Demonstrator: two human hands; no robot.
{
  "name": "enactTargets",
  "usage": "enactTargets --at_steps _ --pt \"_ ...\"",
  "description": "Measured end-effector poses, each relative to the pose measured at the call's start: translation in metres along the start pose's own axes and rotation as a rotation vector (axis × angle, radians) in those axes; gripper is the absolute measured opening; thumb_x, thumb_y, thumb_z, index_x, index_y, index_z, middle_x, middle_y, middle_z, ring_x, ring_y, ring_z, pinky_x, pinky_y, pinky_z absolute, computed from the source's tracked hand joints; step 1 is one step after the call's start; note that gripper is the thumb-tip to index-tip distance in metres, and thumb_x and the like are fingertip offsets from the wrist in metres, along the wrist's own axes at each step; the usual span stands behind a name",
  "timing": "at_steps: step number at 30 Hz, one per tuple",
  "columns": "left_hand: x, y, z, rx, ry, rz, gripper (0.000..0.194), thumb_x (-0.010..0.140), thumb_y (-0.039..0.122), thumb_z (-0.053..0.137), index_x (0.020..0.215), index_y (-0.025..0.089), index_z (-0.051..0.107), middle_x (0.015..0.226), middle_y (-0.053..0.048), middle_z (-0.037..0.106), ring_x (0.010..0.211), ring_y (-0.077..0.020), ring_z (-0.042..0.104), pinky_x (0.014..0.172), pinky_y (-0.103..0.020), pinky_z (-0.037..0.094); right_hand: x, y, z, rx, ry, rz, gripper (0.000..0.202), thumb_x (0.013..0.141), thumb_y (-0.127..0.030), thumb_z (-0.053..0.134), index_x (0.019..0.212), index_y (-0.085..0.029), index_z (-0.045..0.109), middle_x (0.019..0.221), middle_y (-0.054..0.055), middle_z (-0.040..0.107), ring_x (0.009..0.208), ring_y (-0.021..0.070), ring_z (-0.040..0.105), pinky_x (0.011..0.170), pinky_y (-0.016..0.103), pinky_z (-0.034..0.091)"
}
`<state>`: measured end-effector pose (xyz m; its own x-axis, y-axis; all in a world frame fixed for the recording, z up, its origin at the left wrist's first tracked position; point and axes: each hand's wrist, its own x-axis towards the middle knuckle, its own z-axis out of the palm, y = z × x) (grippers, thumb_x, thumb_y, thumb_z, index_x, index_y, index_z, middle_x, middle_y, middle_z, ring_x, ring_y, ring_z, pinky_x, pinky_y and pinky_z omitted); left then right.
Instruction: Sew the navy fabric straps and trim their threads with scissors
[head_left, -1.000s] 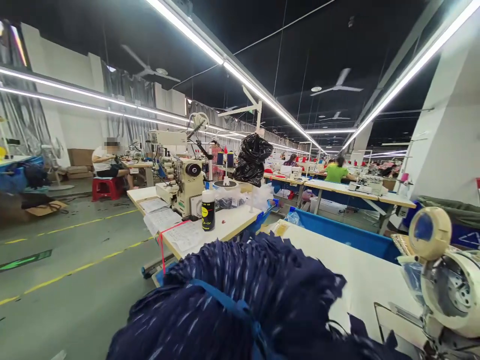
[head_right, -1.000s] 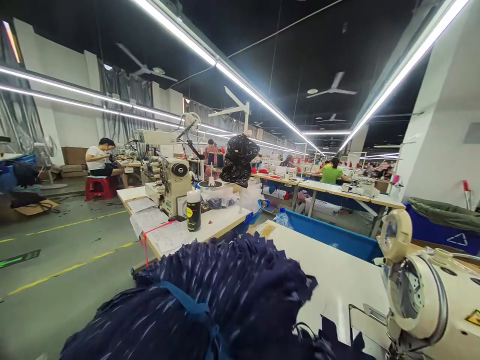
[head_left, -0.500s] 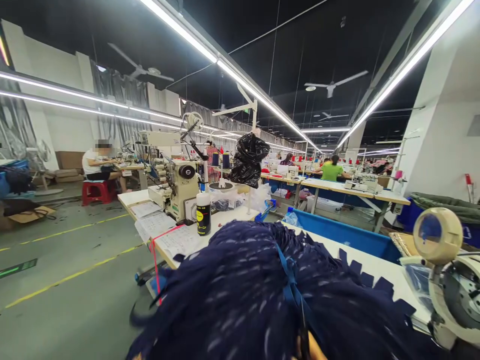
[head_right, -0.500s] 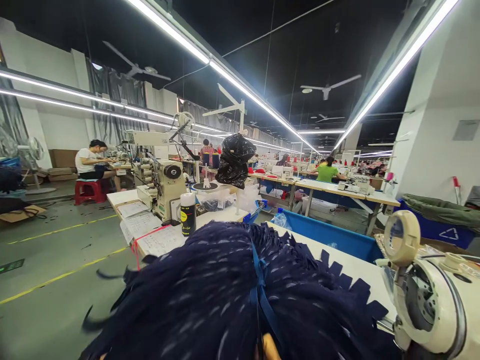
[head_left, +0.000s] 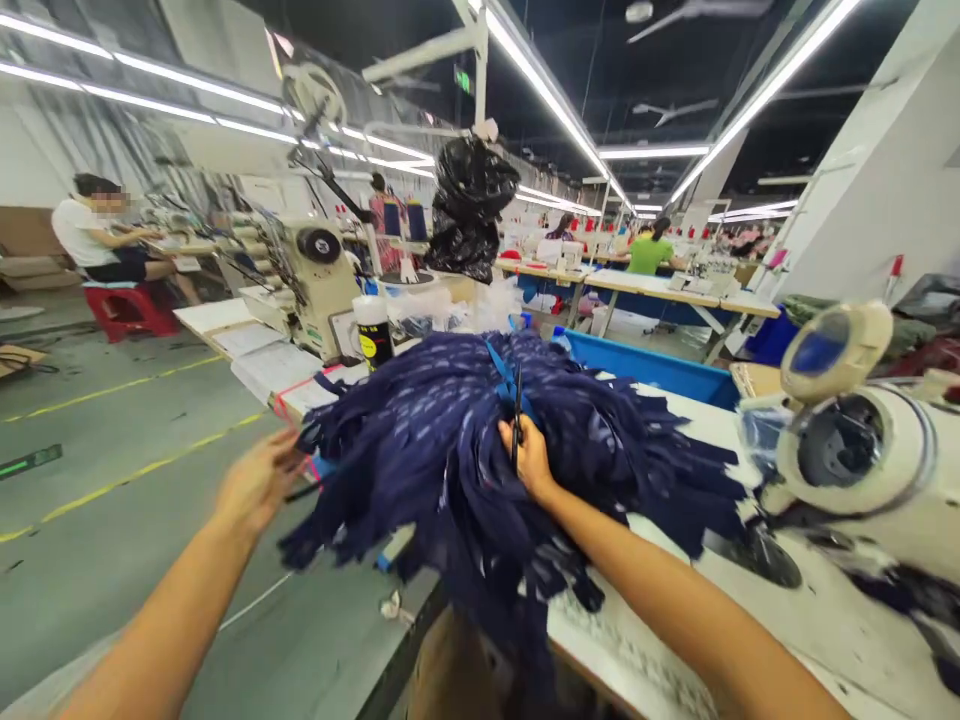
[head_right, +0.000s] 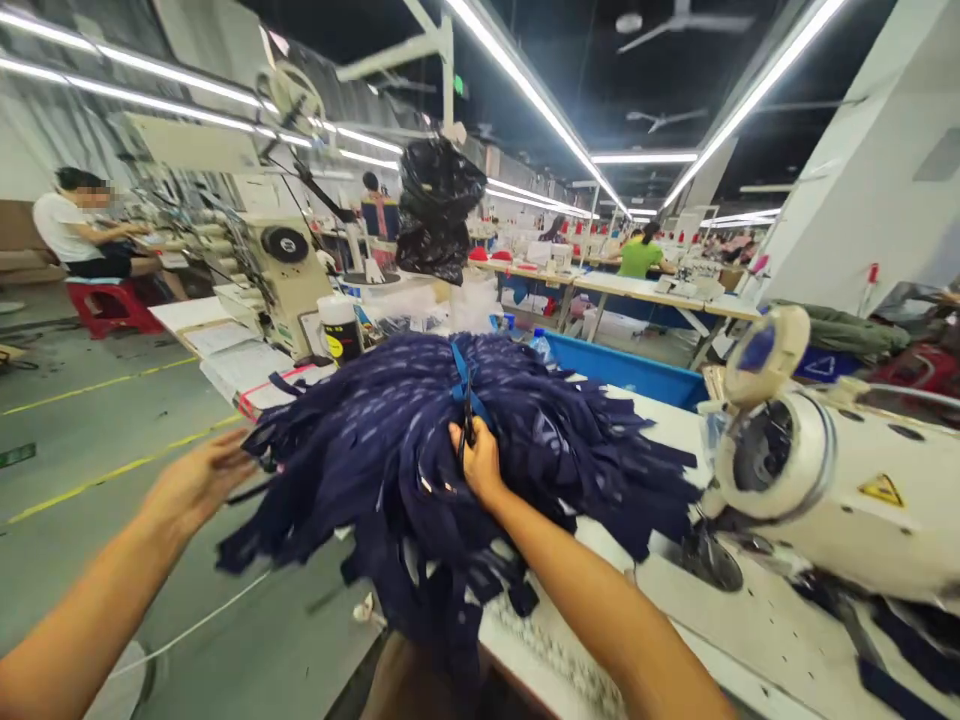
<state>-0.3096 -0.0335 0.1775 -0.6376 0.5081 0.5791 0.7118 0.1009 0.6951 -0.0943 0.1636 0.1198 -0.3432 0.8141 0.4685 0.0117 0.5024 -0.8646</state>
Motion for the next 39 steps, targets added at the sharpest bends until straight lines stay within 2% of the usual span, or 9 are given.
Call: enactTargets --at_steps 4,9,13,17,22,25,28,33,39 --pt "-0.041 0.042 -0.01 0.058 -0.035 -0.033 0.033 0.086 0.032 0.034 0.116 0.024 0.044 0.117 0.011 0.052 0.11 -0.0163 0.047 0.093 -0.035 0.037 -0.002 -0.001 -0.023 -0.011 -0.014 0.038 0.036 0.071 -0.05 0.051 0.056 -0.021 0.035 0.053 -0.007 0.032 0.051 0.0089 0.032 0.05 0.022 0.03" --pt "-0.112 0.107 0.004 0.061 -0.425 0.809 0.016 0.079 0.017 0.047 0.088 0.022 0.058 0.087 0.001 0.067 0.084 -0.0141 0.061 0.078 -0.029 0.048 -0.028 -0.028 -0.062 0.026 -0.036 0.038 0.034 0.07 -0.049 0.053 0.059 -0.02 0.039 0.053 -0.007 0.037 0.051 0.009 0.039 0.053 0.023 0.036" --pt "-0.162 0.118 0.037 0.233 -0.626 1.213 0.016 0.083 0.015 0.045 0.09 0.019 0.059 0.091 -0.004 0.068 0.088 -0.0173 0.059 0.08 -0.034 0.042 -0.059 -0.065 -0.107 0.067 -0.055 0.055 0.03 0.072 -0.047 0.053 0.066 -0.02 0.042 0.058 -0.004 0.05 0.052 0.01 0.049 0.054 0.024 0.041" --pt "-0.183 0.111 0.06 0.345 -0.678 1.325 0.03 0.085 0.004 0.032 0.09 0.015 0.059 0.09 -0.007 0.067 0.09 -0.019 0.057 0.078 -0.034 0.039 -0.11 -0.108 -0.162 -0.011 -0.123 0.158 0.025 0.077 -0.041 0.051 0.067 -0.02 0.045 0.053 -0.004 0.048 0.044 0.0084 0.042 0.044 0.021 0.035" --pt "-0.183 0.104 0.057 0.154 -0.638 1.269 0.021 0.083 0.006 0.036 0.08 0.013 0.056 0.075 -0.006 0.063 0.077 -0.0185 0.056 0.072 -0.037 0.036 -0.209 -0.123 -0.21 0.013 -0.458 0.265 0.028 0.083 -0.045 0.039 0.084 -0.019 0.051 0.059 -0.002 0.048 0.049 0.0106 0.044 0.046 0.022 0.037" --pt "-0.184 0.106 0.039 0.095 -0.747 1.115 0.013 0.079 0.006 0.043 0.081 0.015 0.053 0.086 -0.007 0.062 0.083 -0.0179 0.055 0.078 -0.038 0.036 -0.259 -0.099 -0.201 0.008 -0.554 0.273 0.036 0.08 -0.046 0.044 0.1 -0.018 0.05 0.082 0.005 0.054 0.065 0.0147 0.05 0.057 0.025 0.041" --pt "-0.184 0.111 0.019 0.072 -0.85 0.963 0.014 0.077 0.005 0.045 0.083 0.016 0.051 0.1 -0.01 0.06 0.095 -0.0182 0.053 0.082 -0.038 0.036 -0.285 -0.068 -0.165 -0.04 -0.697 0.287 0.024 0.075 -0.041 0.051 0.078 -0.017 0.053 0.072 0.002 0.05 0.062 0.0138 0.046 0.058 0.024 0.04" --pt "-0.183 0.119 0.002 0.075 -0.888 0.853 0.013 0.078 0.006 0.046 0.081 0.019 0.048 0.106 -0.009 0.06 0.103 -0.0171 0.052 0.086 -0.037 0.038 -0.282 -0.043 -0.11 -0.001 -0.827 0.242 0.022 0.076 -0.037 0.047 0.076 -0.015 0.053 0.068 0.001 0.048 0.061 0.013 0.043 0.06 0.024 0.038" --pt "-0.184 0.115 0.005 0.076 -0.821 0.81 0.017 0.078 0.005 0.047 0.07 0.019 0.041 0.099 -0.006 0.065 0.103 -0.0176 0.053 0.087 -0.038 0.037 -0.266 -0.042 -0.098 0.136 -0.762 0.114 0.044 0.077 -0.054 0.036 0.073 -0.014 0.055 0.063 0.001 0.047 0.056 0.0125 0.041 0.054 0.025 0.034"
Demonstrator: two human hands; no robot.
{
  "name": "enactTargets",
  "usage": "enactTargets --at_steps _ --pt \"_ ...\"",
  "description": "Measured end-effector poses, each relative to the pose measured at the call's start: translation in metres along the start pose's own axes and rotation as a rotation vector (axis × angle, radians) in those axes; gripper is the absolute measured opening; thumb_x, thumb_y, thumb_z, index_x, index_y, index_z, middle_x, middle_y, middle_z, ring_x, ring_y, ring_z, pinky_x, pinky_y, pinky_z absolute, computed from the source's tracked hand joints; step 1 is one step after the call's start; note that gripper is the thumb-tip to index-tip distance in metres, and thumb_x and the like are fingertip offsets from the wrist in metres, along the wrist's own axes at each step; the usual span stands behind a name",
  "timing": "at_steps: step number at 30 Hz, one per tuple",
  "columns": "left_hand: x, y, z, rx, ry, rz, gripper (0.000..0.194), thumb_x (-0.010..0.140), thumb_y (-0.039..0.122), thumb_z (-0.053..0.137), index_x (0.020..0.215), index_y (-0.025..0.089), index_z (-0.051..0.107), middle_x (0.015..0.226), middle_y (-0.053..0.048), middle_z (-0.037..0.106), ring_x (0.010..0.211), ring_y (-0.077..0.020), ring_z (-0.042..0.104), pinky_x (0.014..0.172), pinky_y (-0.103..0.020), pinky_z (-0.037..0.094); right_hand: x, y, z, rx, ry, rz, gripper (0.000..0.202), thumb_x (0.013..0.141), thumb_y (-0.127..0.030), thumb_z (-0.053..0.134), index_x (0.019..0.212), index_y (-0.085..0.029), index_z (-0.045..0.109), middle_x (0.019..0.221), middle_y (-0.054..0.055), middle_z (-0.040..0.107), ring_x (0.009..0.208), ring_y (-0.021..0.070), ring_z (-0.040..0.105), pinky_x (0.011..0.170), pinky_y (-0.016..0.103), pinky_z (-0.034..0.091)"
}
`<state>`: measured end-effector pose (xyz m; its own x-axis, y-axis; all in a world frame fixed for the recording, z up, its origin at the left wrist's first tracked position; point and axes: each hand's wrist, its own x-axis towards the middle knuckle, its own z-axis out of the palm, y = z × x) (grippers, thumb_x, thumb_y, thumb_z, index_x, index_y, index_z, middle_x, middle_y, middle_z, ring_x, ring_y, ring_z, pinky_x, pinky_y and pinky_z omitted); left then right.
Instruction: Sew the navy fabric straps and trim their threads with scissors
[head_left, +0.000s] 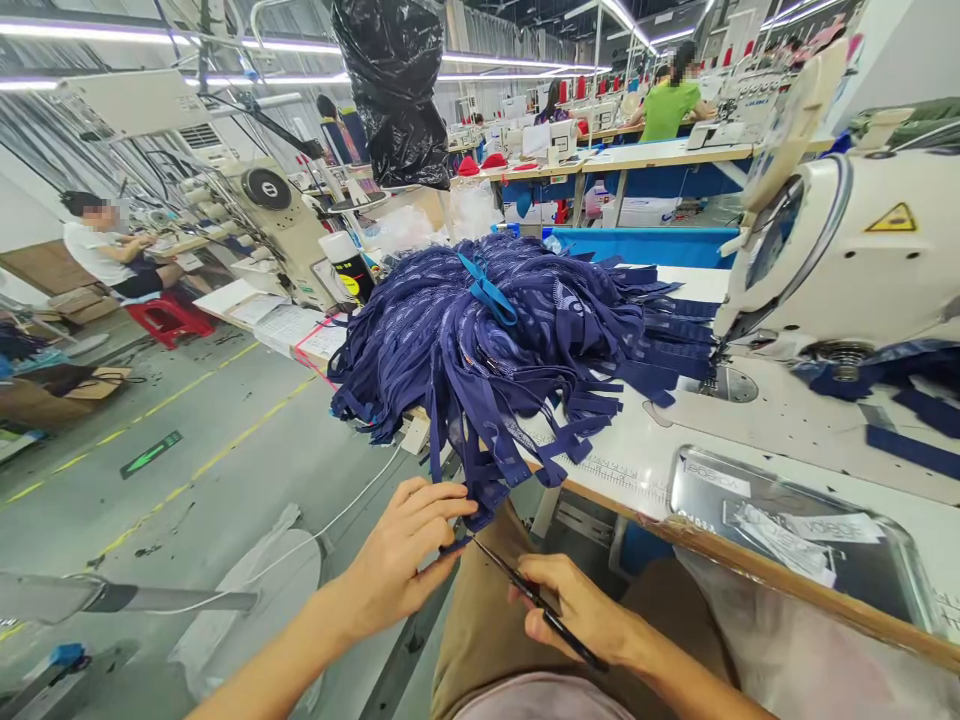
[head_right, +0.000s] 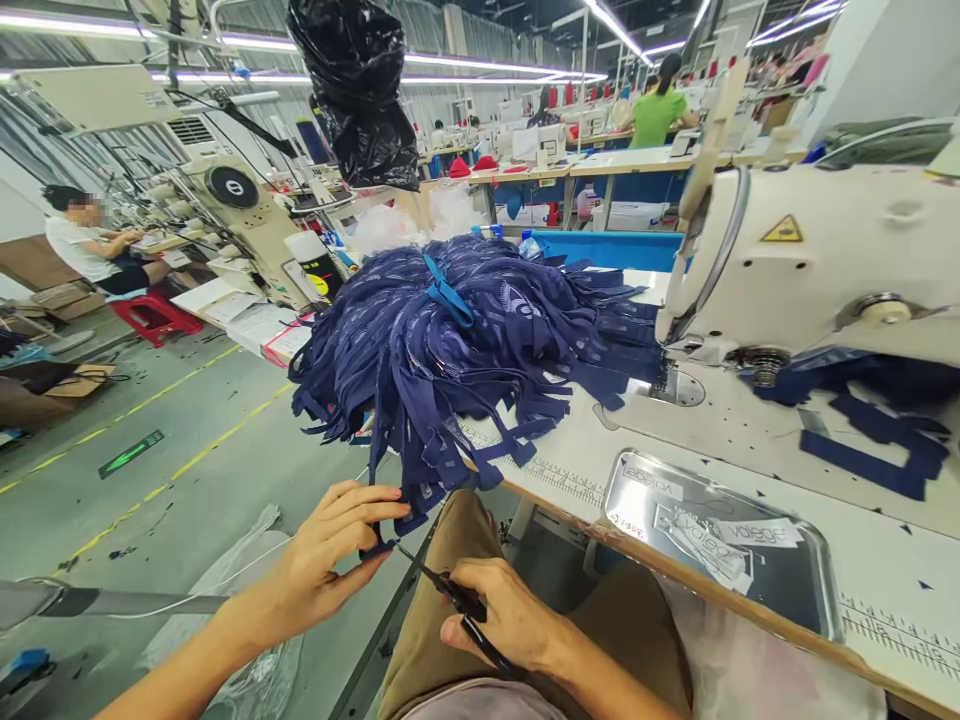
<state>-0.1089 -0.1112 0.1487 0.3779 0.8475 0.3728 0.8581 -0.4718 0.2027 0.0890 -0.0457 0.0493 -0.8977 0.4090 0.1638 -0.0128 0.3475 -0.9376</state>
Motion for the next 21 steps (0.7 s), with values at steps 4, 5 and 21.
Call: enactTargets --at_steps 4,5,21 --pt "0.0 -0.003 0.002 -0.023 -0.005 -0.001 0.017 0.077 0.005 0.048 0.07 0.019 0.041 0.098 -0.005 0.065 0.103 -0.018 0.052 0.087 -0.038 0.035 -0.004 0.006 0.001 0.031 0.005 0.017 0.046 0.077 -0.055 0.035 0.071 -0.014 0.055 0.063 0.002 0.05 0.055 0.0122 0.042 0.052 0.024 0.034" --pt "0.0 -0.003 0.001 -0.031 -0.005 0.001 0.017 0.077 0.005 0.048 0.07 0.019 0.041 0.099 -0.005 0.065 0.102 -0.0178 0.052 0.086 -0.037 0.036 -0.004 0.008 0.001 0.042 0.002 0.024 0.045 0.077 -0.054 0.036 0.071 -0.014 0.054 0.063 0.002 0.051 0.055 0.012 0.042 0.052 0.024 0.033" --pt "0.003 -0.011 -0.002 -0.204 -0.021 -0.172 0.018 0.075 0.003 0.043 0.072 0.02 0.038 0.075 0.001 0.06 0.069 -0.0125 0.048 0.064 -0.027 0.036 0.003 0.027 0.009 0.199 0.007 0.123 0.052 0.071 -0.064 0.04 0.065 -0.014 0.053 0.055 -0.001 0.045 0.049 0.0092 0.038 0.044 0.021 0.028"
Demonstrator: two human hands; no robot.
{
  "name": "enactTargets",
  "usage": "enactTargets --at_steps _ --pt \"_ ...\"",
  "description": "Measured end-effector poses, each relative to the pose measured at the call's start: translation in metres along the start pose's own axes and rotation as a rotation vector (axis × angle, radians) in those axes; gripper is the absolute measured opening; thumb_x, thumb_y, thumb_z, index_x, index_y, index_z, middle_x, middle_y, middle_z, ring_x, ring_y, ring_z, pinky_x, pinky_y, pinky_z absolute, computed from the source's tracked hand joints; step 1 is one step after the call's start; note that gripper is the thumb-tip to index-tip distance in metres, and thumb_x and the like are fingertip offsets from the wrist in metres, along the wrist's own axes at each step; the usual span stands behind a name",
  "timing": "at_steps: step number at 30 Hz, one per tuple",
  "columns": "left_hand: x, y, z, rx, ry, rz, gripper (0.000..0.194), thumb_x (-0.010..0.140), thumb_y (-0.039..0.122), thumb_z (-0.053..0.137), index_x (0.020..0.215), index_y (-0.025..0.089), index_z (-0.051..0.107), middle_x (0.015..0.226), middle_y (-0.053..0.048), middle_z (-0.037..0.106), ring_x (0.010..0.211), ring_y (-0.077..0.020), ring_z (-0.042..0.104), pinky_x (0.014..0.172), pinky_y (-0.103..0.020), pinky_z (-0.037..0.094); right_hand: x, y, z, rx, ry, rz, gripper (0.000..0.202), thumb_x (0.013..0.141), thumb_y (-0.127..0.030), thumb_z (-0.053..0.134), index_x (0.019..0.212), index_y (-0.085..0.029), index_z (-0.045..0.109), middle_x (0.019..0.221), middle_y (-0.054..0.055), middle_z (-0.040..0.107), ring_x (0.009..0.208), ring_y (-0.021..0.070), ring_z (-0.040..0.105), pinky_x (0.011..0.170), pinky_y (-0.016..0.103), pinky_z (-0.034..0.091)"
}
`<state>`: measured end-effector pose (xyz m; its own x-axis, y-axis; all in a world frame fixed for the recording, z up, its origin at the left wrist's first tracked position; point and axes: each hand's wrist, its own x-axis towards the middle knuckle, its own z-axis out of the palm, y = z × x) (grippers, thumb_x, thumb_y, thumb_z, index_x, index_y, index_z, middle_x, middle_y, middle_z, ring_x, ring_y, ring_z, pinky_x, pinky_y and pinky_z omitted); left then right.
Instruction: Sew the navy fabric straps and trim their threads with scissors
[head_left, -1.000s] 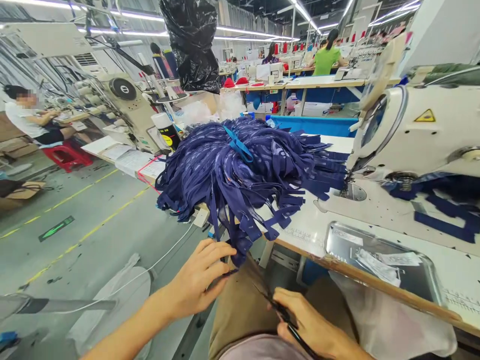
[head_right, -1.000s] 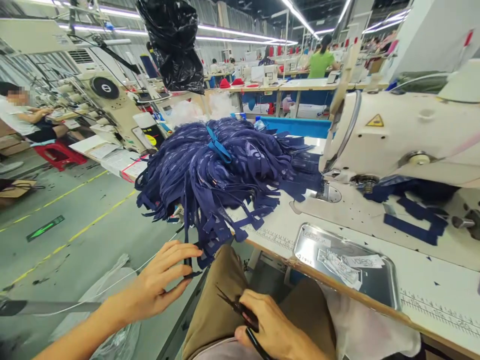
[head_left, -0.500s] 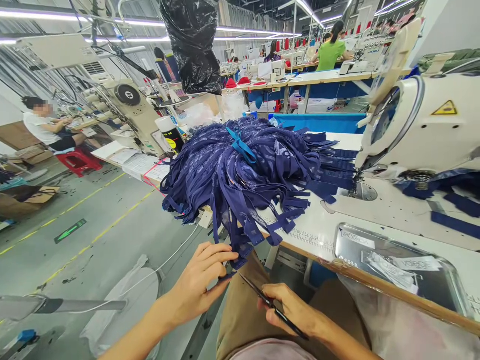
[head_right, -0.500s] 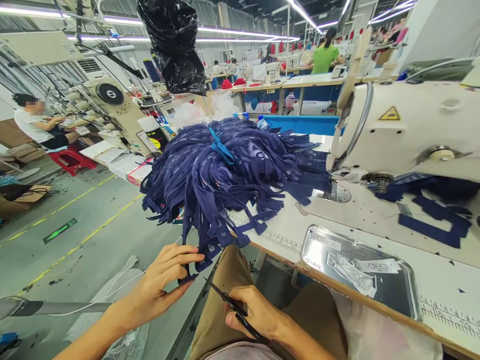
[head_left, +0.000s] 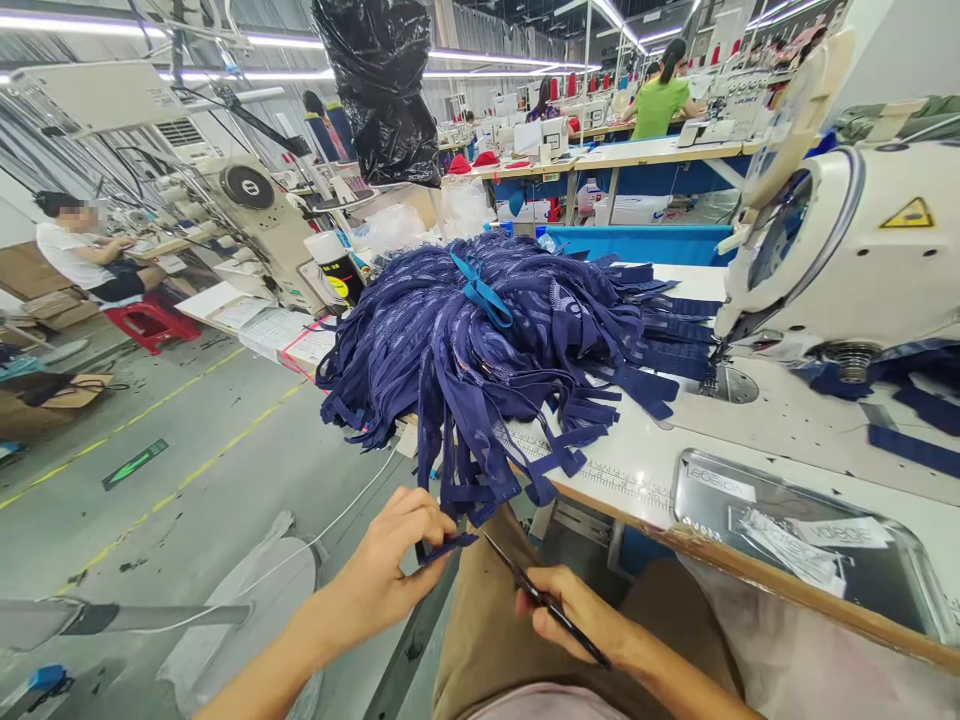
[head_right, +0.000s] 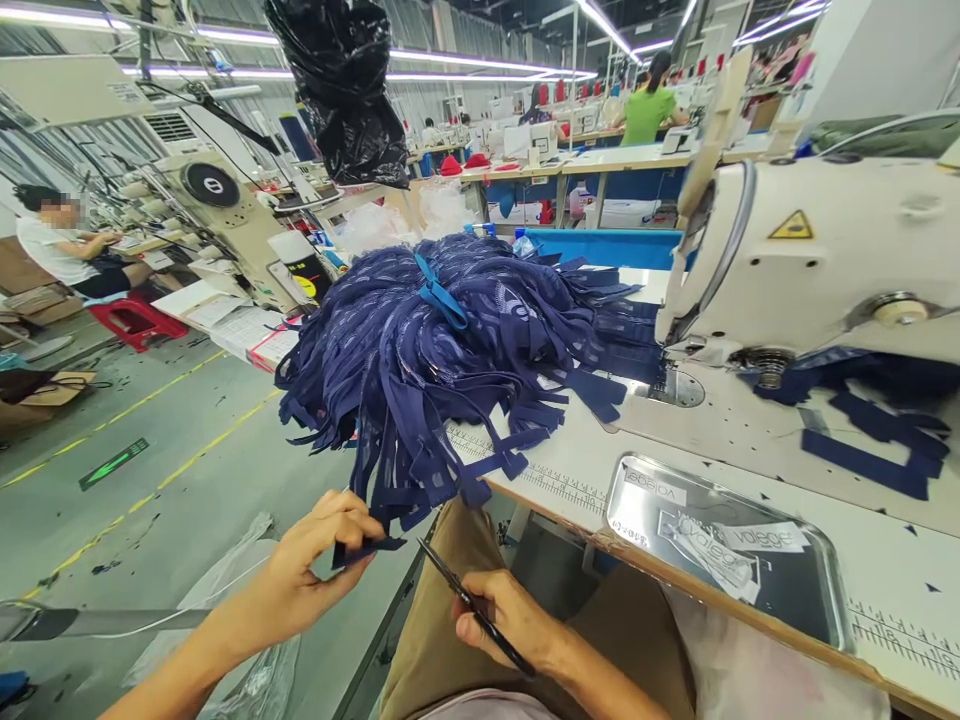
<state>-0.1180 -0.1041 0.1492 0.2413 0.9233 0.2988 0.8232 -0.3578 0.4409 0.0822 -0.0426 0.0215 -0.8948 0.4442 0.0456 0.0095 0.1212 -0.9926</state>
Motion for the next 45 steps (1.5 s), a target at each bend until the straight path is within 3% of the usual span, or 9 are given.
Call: enactTargets --at_steps 5,8,10,14,18,24,33,41,45 --pt "0.011 -0.006 0.008 0.07 -0.105 -0.094 0.023 0.075 0.011 0.05 0.095 0.021 0.051 0.074 0.001 0.06 0.069 -0.0135 0.051 0.066 -0.028 0.036 0.015 -0.003 -0.006 -0.061 -0.002 -0.069 0.057 0.07 -0.068 0.039 0.069 -0.013 0.056 0.054 -0.003 0.043 0.049 0.0088 0.036 0.044 0.02 0.027" --pt "0.015 -0.011 0.014 0.178 -0.089 -0.042 0.011 0.076 0.014 0.05 0.081 0.02 0.057 0.068 0.001 0.059 0.065 -0.0137 0.049 0.061 -0.028 0.033 0.018 0.001 -0.001 -0.044 0.062 -0.024 0.061 0.063 -0.073 0.044 0.059 -0.013 0.054 0.045 -0.005 0.036 0.044 0.0076 0.032 0.041 0.02 0.023" --pt "0.016 -0.01 0.014 0.255 -0.009 0.025 0.011 0.078 0.014 0.048 0.075 0.019 0.058 0.067 -0.001 0.058 0.065 -0.0144 0.048 0.06 -0.029 0.031 0.014 0.005 0.002 -0.02 0.088 0.008 0.063 0.059 -0.076 0.044 0.055 -0.014 0.052 0.043 -0.006 0.033 0.042 0.0071 0.03 0.04 0.02 0.022" --pt "0.018 -0.001 0.009 0.369 0.153 0.19 0.012 0.076 0.011 0.05 0.077 0.019 0.058 0.093 -0.008 0.062 0.093 -0.023 0.049 0.074 -0.038 0.033 0.002 0.002 -0.002 -0.03 0.144 -0.032 0.069 0.064 -0.079 0.029 0.062 -0.014 0.051 0.053 -0.002 0.041 0.047 0.0092 0.035 0.044 0.022 0.027" --pt "0.027 0.004 0.009 0.33 0.076 0.269 0.011 0.075 0.008 0.05 0.073 0.019 0.052 0.105 -0.005 0.062 0.108 -0.0235 0.046 0.088 -0.044 0.027 0.003 -0.012 -0.012 -0.099 0.135 -0.101 0.069 0.069 -0.077 0.024 0.069 -0.014 0.053 0.059 0.0 0.045 0.051 0.0107 0.039 0.048 0.023 0.03" --pt "0.037 -0.001 0.012 0.227 0.022 0.258 0.015 0.07 0.004 0.047 0.068 0.018 0.041 0.079 0.001 0.064 0.085 -0.0148 0.057 0.088 -0.041 0.027 0.005 -0.003 -0.01 -0.093 0.22 -0.036 0.064 0.059 -0.079 0.04 0.052 -0.016 0.047 0.045 -0.004 0.036 0.042 0.0086 0.033 0.042 0.022 0.024" --pt "0.046 0.011 0.002 0.198 -0.003 0.295 0.015 0.067 0.005 0.047 0.068 0.019 0.043 0.083 -0.001 0.065 0.087 -0.0161 0.057 0.091 -0.043 0.026 -0.002 -0.011 -0.015 -0.131 0.278 -0.14 0.062 0.075 -0.071 0.025 0.076 -0.015 0.052 0.061 0.0 0.044 0.053 0.0119 0.041 0.049 0.023 0.033" --pt "0.05 0.016 -0.001 0.225 -0.058 0.286 0.012 0.066 0.007 0.048 0.065 0.019 0.043 0.083 -0.001 0.063 0.086 -0.0154 0.056 0.094 -0.043 0.025 0.002 -0.002 -0.01 -0.133 0.458 -0.061 0.061 0.067 -0.074 0.035 0.057 -0.016 0.05 0.049 -0.003 0.04 0.047 0.0111 0.037 0.043 0.022 0.028" --pt "0.052 0.018 -0.001 0.255 -0.113 0.282 0.009 0.069 0.021 0.054 0.069 0.018 0.045 0.072 0.0 0.061 0.071 -0.0143 0.057 0.089 -0.043 0.03 -0.005 0.014 -0.005 -0.152 0.477 -0.074 0.065 0.064 -0.079 0.033 0.054 -0.017 0.049 0.047 -0.003 0.038 0.044 0.0102 0.035 0.042 0.022 0.026"
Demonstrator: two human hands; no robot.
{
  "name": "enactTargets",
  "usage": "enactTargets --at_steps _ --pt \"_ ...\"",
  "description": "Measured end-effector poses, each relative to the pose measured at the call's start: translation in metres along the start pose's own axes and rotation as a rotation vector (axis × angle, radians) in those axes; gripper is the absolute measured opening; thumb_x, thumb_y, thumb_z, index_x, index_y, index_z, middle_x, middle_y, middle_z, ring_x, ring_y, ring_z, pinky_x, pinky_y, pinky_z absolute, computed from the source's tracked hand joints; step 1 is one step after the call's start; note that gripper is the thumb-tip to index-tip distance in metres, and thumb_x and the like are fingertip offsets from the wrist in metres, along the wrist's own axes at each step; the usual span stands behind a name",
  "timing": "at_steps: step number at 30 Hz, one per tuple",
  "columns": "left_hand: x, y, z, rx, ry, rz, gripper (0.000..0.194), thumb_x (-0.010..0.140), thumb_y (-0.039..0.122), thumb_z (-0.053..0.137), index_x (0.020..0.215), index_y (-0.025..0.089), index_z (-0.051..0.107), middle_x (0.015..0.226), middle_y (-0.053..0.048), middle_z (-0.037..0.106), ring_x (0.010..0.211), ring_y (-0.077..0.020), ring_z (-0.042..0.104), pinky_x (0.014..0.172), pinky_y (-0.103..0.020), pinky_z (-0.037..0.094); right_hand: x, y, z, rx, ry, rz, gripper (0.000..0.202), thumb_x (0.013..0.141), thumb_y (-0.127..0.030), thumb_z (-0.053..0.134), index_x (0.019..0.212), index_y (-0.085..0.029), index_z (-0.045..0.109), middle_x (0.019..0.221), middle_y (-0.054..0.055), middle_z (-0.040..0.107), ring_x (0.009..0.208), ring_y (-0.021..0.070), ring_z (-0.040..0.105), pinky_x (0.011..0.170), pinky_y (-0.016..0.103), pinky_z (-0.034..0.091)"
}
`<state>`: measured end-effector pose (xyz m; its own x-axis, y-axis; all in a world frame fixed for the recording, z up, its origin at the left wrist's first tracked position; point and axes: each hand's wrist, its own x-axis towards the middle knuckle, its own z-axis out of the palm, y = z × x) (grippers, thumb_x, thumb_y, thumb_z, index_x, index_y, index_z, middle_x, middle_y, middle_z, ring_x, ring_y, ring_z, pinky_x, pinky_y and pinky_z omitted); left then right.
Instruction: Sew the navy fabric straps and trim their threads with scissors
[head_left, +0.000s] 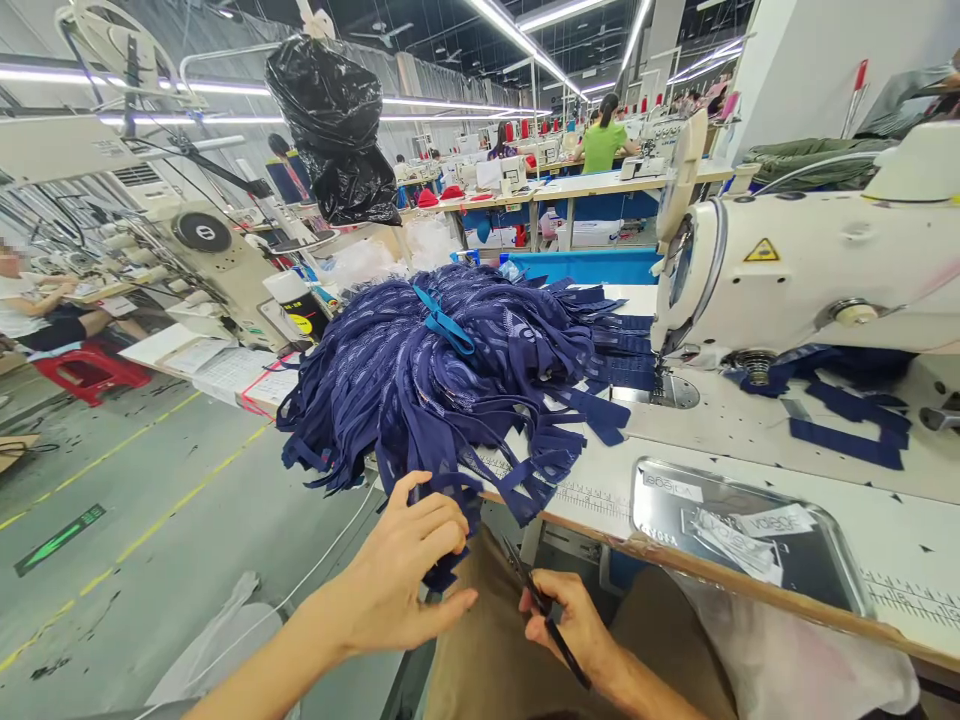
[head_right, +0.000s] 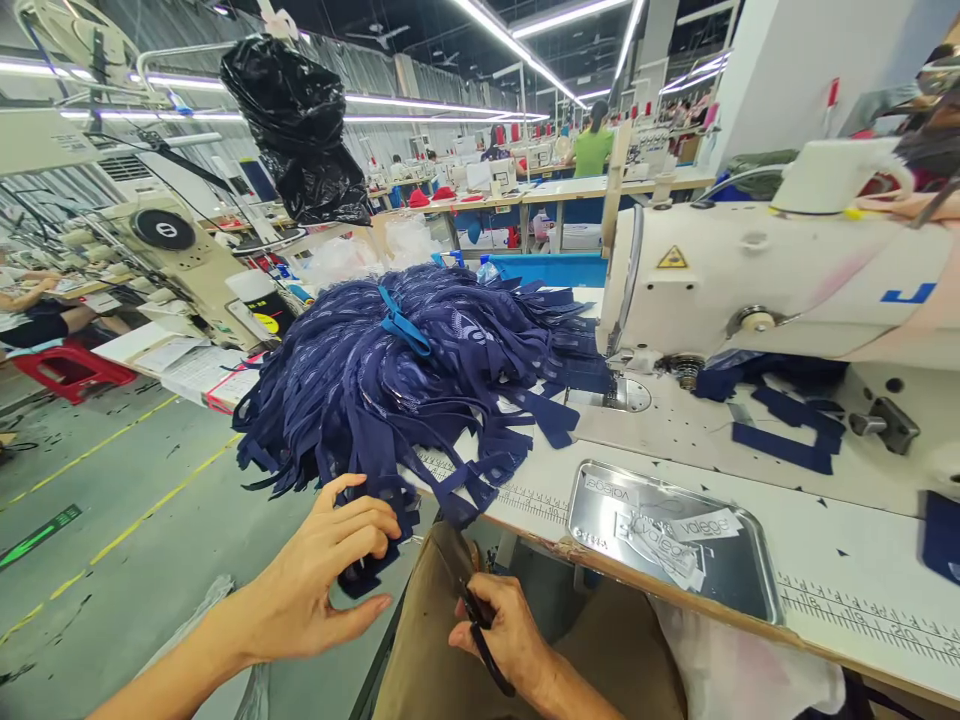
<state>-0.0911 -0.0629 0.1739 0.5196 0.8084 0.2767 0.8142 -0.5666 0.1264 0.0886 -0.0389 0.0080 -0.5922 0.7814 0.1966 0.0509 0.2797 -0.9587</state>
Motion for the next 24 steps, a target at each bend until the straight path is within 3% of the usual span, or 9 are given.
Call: enactTargets --at_steps 2,5,8,11,13,15,20,22,24 --pt "0.002 0.001 0.004 0.076 0.077 0.027 0.011 0.071 0.023 0.055 0.075 0.017 0.048 0.074 -0.003 0.061 0.071 -0.0155 0.057 0.086 -0.042 0.033 -0.009 0.009 0.001 -0.037 -0.006 -0.025 0.067 0.063 -0.081 0.029 0.055 -0.017 0.048 0.048 -0.003 0.038 0.045 0.0106 0.035 0.044 0.022 0.027" --pt "0.009 0.001 0.016 0.281 0.184 0.15 0.017 0.075 0.011 0.051 0.091 0.016 0.052 0.099 -0.01 0.061 0.1 -0.0227 0.053 0.09 -0.044 0.031 -0.024 0.022 0.001 -0.07 0.029 -0.042 0.066 0.067 -0.079 0.025 0.058 -0.017 0.048 0.051 -0.002 0.04 0.047 0.0114 0.038 0.045 0.022 0.027" --pt "0.02 0.0 0.034 0.392 0.083 0.305 0.035 0.078 0.001 0.041 0.108 0.017 0.049 0.116 -0.011 0.055 0.113 -0.0244 0.044 0.095 -0.046 0.026 -0.036 0.03 -0.002 -0.062 0.087 -0.028 0.061 0.072 -0.073 0.027 0.061 -0.017 0.048 0.052 -0.002 0.038 0.046 0.0111 0.038 0.044 0.022 0.028" --pt "0.027 -0.004 0.05 0.393 0.012 0.318 0.027 0.08 0.002 0.036 0.098 0.013 0.053 0.085 -0.008 0.063 0.081 -0.0194 0.058 0.081 -0.039 0.038 -0.041 0.027 -0.008 -0.041 0.091 0.012 0.061 0.074 -0.072 0.025 0.065 -0.017 0.049 0.053 -0.002 0.039 0.047 0.0116 0.039 0.045 0.022 0.03" --pt "0.028 -0.007 0.056 0.343 0.011 0.266 0.019 0.08 0.005 0.037 0.081 0.013 0.054 0.061 -0.003 0.056 0.057 -0.0152 0.053 0.065 -0.034 0.04 -0.041 0.021 -0.014 -0.026 0.038 0.041 0.06 0.078 -0.068 0.022 0.072 -0.016 0.051 0.057 -0.001 0.042 0.05 0.0122 0.04 0.048 0.023 0.033" --pt "0.026 -0.008 0.055 0.24 0.026 0.197 0.017 0.081 0.009 0.039 0.073 0.015 0.052 0.055 0.0 0.052 0.052 -0.0136 0.048 0.059 -0.031 0.039 -0.036 0.014 -0.02 -0.018 -0.032 0.06 0.057 0.082 -0.063 0.021 0.081 -0.015 0.052 0.06 0.0 0.044 0.055 0.0128 0.043 0.054 0.024 0.036" --pt "0.025 -0.001 0.042 -0.055 0.086 0.035 0.01 0.078 0.01 0.043 0.076 0.017 0.051 0.093 -0.008 0.06 0.086 -0.0174 0.054 0.072 -0.031 0.043 -0.01 -0.002 -0.026 0.097 -0.124 -0.004 0.059 0.08 -0.065 0.024 0.081 -0.014 0.052 0.058 -0.001 0.042 0.052 0.0105 0.04 0.05 0.023 0.034" --pt "0.027 0.001 0.041 -0.124 0.043 0.046 0.011 0.075 0.008 0.043 0.075 0.017 0.049 0.114 -0.011 0.054 0.107 -0.0203 0.047 0.087 -0.036 0.039 0.0 -0.008 -0.025 0.175 -0.105 -0.039 0.062 0.075 -0.071 0.025 0.075 -0.015 0.051 0.053 -0.003 0.039 0.046 0.0089 0.036 0.044 0.021 0.03" --pt "0.03 0.001 0.045 -0.178 -0.021 0.058 0.011 0.073 0.008 0.043 0.072 0.018 0.045 0.117 -0.011 0.054 0.114 -0.0205 0.043 0.095 -0.041 0.032 0.005 -0.012 -0.025 0.211 -0.059 -0.031 0.063 0.071 -0.075 0.027 0.069 -0.016 0.049 0.049 -0.004 0.036 0.043 0.0083 0.034 0.041 0.021 0.028"
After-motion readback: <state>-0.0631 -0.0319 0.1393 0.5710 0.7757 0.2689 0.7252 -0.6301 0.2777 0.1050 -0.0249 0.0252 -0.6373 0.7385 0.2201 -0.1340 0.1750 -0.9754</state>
